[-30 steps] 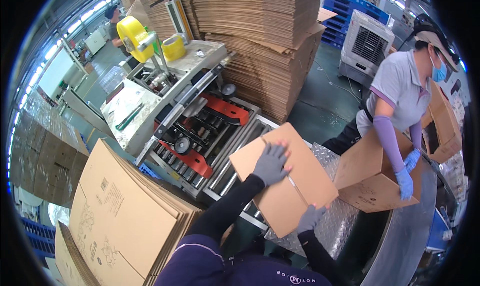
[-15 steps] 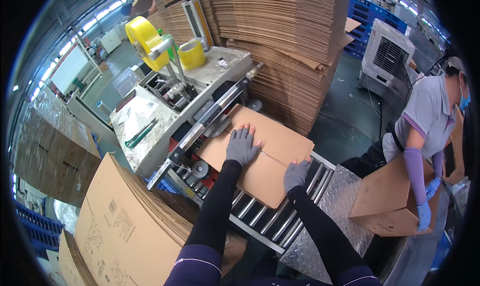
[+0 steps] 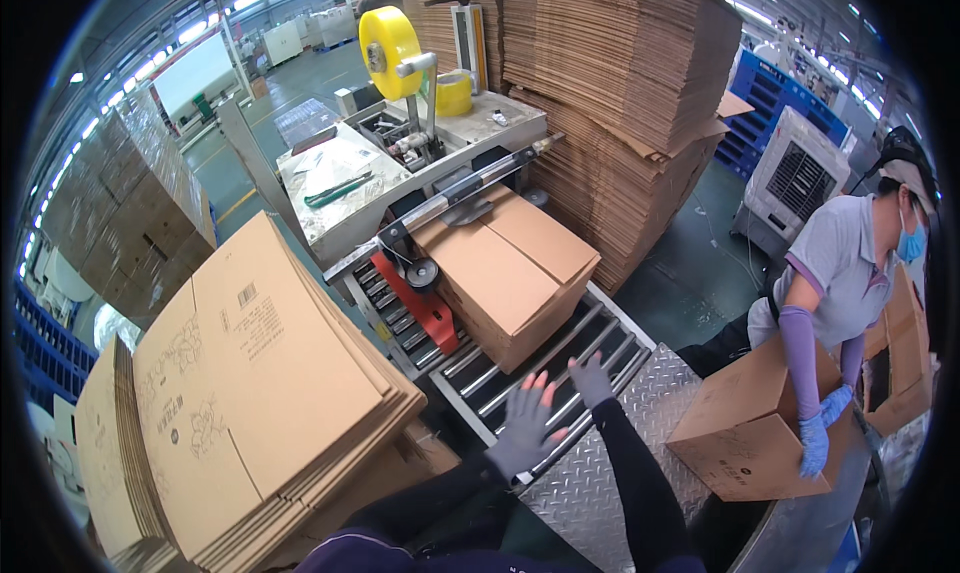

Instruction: The person picks up white rectangular packages from a metal table, places them into cardboard boxes, and then slides the filled boxes onto a roller conveyor.

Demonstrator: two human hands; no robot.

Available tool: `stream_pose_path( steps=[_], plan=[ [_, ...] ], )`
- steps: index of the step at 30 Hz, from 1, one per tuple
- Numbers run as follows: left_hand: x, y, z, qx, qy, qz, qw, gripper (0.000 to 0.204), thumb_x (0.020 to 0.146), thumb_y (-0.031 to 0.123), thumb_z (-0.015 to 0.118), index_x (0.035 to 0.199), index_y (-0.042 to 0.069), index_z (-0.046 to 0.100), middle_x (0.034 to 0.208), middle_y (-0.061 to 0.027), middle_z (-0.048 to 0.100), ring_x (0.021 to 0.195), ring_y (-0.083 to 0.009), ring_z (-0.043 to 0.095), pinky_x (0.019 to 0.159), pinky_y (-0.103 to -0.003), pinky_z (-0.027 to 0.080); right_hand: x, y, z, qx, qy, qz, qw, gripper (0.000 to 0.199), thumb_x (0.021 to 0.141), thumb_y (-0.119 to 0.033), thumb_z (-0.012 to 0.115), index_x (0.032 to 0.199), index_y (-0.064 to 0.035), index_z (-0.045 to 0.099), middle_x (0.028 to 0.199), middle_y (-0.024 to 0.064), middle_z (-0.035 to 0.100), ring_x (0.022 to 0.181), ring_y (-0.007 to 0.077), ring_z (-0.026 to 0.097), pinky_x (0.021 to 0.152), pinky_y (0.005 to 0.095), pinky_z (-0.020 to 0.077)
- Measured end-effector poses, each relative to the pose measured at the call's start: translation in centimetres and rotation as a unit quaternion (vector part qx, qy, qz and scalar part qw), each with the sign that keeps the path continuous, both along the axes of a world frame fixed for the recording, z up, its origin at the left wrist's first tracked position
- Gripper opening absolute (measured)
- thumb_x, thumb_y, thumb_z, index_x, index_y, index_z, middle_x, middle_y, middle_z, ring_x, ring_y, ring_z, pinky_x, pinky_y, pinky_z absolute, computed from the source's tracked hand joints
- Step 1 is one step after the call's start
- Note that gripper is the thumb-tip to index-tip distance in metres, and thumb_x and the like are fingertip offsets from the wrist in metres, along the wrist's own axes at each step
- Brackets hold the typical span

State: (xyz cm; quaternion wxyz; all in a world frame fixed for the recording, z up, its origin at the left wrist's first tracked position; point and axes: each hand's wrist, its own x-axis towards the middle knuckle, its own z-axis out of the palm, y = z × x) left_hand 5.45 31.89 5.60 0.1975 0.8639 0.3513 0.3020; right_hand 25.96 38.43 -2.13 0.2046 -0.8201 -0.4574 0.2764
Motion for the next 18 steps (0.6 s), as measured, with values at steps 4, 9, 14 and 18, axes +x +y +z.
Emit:
stream_pose_path(
  steps=[4, 9, 14, 18],
  plan=[
    [-6.7, -3.3, 9.5, 0.068, 0.115, 0.072, 0.988, 0.080, 0.077, 0.033, 0.070, 0.139, -0.003, 0.036, 0.150, -0.0198, 0.029, 0.139, -0.0423, 0.023, 0.111, -0.058, 0.014, -1.7, -2.9, 0.0, -0.018, 0.199, 0.079, 0.977, 0.093, 0.092, -0.053, 0.051, 0.146, 0.0111, 0.011, 0.074, 0.0113, 0.066, 0.067, 0.0205, 0.067, 0.068, 0.0317, 0.0533],
    [-17.7, -1.2, 15.1, 0.117, 0.290, 0.224, 0.923, 0.064, 0.080, 0.029, 0.066, 0.135, 0.002, 0.045, 0.144, -0.0172, 0.041, 0.135, -0.0352, 0.035, 0.109, -0.050, 0.027, -9.1, 5.1, 3.0, 0.072, 0.372, 0.036, 0.925, 0.075, 0.097, -0.043, 0.048, 0.142, 0.0065, 0.014, 0.070, 0.0088, 0.062, 0.057, 0.0156, 0.060, 0.057, 0.0307, 0.0516],
    [-21.2, 0.1, 13.9, 0.165, 0.342, 0.167, 0.910, 0.056, 0.083, 0.025, 0.062, 0.132, 0.001, 0.047, 0.141, -0.0157, 0.046, 0.128, -0.0282, 0.045, 0.102, -0.038, 0.037, -11.5, 13.8, 0.6, 0.024, 0.356, 0.045, 0.933, 0.065, 0.097, -0.036, 0.051, 0.137, 0.0078, 0.025, 0.079, 0.0149, 0.063, 0.055, 0.0171, 0.059, 0.050, 0.0321, 0.0496],
    [-18.6, 0.5, 14.8, 0.197, 0.351, 0.146, 0.904, 0.053, 0.082, 0.024, 0.061, 0.129, 0.002, 0.049, 0.135, -0.0147, 0.050, 0.114, -0.0256, 0.052, 0.088, -0.035, 0.043, -6.6, 15.3, -2.7, 0.098, 0.055, 0.088, 0.990, 0.088, 0.093, -0.043, 0.054, 0.146, 0.0107, 0.008, 0.088, 0.0205, 0.065, 0.059, 0.0188, 0.063, 0.054, 0.0314, 0.0516]
  ],
)
